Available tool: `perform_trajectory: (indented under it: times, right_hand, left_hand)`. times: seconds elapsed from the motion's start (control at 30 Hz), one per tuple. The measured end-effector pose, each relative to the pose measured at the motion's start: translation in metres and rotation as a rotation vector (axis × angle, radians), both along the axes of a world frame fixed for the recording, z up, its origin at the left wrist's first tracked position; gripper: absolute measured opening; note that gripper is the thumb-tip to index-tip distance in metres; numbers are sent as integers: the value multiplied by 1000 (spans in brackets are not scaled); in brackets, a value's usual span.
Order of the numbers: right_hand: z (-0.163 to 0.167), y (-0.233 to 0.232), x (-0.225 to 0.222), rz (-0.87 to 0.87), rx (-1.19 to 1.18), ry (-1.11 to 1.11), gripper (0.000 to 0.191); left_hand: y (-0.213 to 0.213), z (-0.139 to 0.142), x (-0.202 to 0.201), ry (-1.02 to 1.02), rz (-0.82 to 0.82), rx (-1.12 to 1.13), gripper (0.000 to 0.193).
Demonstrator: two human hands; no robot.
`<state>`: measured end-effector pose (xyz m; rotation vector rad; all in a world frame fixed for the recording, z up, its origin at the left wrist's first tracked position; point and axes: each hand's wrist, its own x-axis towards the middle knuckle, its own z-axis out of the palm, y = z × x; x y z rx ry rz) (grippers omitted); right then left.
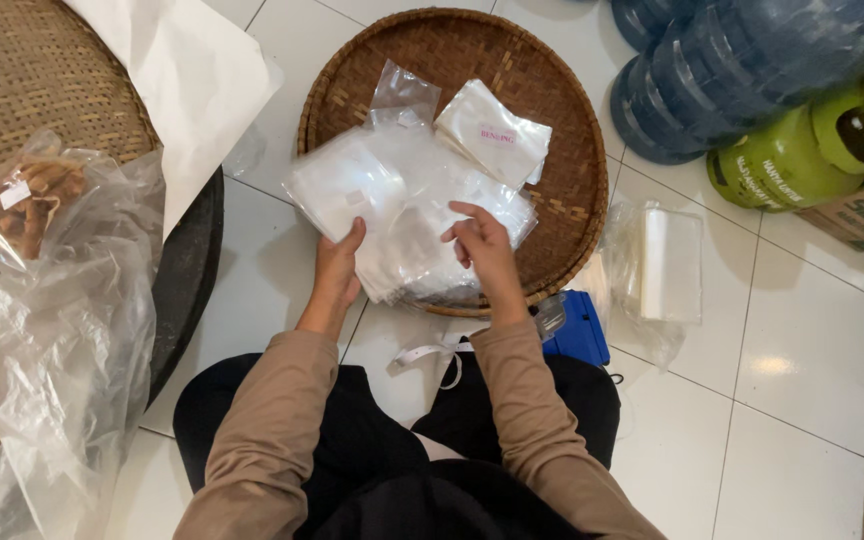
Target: The person sits on the floor and packs white rectangular items one at a time into clear plastic bags, pressing the items in and placing the filled bags into a round woven basket. They occasionally reach aside to reposition the bag roll and the packed bags.
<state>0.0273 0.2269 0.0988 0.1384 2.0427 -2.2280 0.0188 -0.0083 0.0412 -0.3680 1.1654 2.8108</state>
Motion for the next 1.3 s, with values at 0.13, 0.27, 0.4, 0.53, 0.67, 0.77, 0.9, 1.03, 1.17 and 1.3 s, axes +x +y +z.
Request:
perform_trajectory:
  times: [0.13,0.27,0.4,0.53,0.67,0.77,0.9,1.03,1.17,1.3]
  right_hand:
    - [13,-36,-5,34,103,215,42]
    - [3,-39,-6,84,351,279,45]
    - [-27,-35,-44,-69,433,213,42]
    - [-54,-30,-103,-417,717,137,65]
    - [-81,-49,-120,-280,1065,-171,91]
    - [-99,-51,-123,-343,1007,-188,69]
    - [-108,-13,-120,-384,814,-137,47]
    - [-95,36,-85,-508,379,-228,40]
    - [-41,53,-25,-593,-38,70,33]
    - [-5,7,4,-342,-117,188,35]
  left_hand:
    - [-6,8,2,-71,-32,115,58]
    - [-10,7,-2,15,-10,44,60]
    - [-6,-1,-7,21,173,-52,56]
    - [-15,-8,-7,-92,395,-170,37]
    - [-23,-5,-13,-117,445,-145,33]
    - [-22,1,-14,-139,418,-159,38]
    - [-22,6,-14,-169,389,-134,38]
    - [-20,1,-14,-146,377,-138,38]
    - [-8,-5,-11,-106,293,-121,42]
    - [5,-4,-6,-67,180,-64,43]
